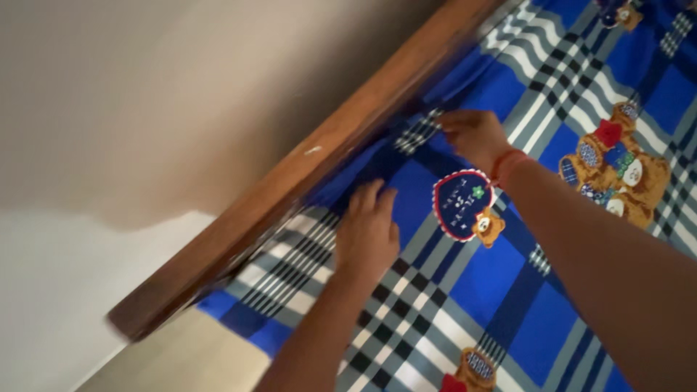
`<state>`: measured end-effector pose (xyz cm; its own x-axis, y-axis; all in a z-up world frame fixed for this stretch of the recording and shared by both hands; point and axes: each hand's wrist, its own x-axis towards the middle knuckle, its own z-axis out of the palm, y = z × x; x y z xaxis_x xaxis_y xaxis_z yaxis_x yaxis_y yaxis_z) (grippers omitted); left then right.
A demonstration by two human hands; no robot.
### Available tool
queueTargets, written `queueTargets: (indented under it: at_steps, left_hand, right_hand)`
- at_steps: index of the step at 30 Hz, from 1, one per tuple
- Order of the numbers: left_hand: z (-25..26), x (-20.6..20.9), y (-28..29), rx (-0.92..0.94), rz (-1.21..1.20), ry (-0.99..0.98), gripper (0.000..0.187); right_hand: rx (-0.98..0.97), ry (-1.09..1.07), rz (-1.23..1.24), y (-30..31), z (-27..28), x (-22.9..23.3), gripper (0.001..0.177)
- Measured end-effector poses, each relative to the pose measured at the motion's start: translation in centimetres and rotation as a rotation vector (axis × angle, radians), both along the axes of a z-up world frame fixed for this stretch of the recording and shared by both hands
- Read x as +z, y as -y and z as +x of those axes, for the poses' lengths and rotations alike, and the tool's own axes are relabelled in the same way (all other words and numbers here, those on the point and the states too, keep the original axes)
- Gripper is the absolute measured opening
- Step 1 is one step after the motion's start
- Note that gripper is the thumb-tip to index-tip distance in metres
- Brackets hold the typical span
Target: The person folds a blue plaid bed sheet with teddy bear graphics on a bed. They smooth the fabric, fold the edges inward, and tuck the corners under the mattress to secure the sheet.
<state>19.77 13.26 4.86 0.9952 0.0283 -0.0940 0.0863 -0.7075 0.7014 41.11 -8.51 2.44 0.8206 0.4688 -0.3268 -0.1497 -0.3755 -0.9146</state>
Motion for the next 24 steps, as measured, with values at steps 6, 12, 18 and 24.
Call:
queueTargets:
  at_steps: [6,12,18,24]
  left_hand:
    - [6.0,-1.2,0.5,-0.100,0.128,0.001,0.059]
    - [9.9,-2.0,2.6,-0.136,0.184,0.073,0.055]
    - [12.5,-3.2,4.4,-0.161,0.225,0.141,0.062]
    - [15.8,-5.1,5.8,-0.062,0.218,0.040,0.066]
  right_hand:
    - [0.144,0.485,-0.652,0.4,0.7,1.4,0.050]
    - [0.062,0.475,-0.679,3.3,4.0,-0.4,0.053]
    - [0.041,0.654,-0.524,4.8,7.0,-2.6,0.066]
    - [0.038,0.654,-0.488,4.3,10.2,-2.9,0.066]
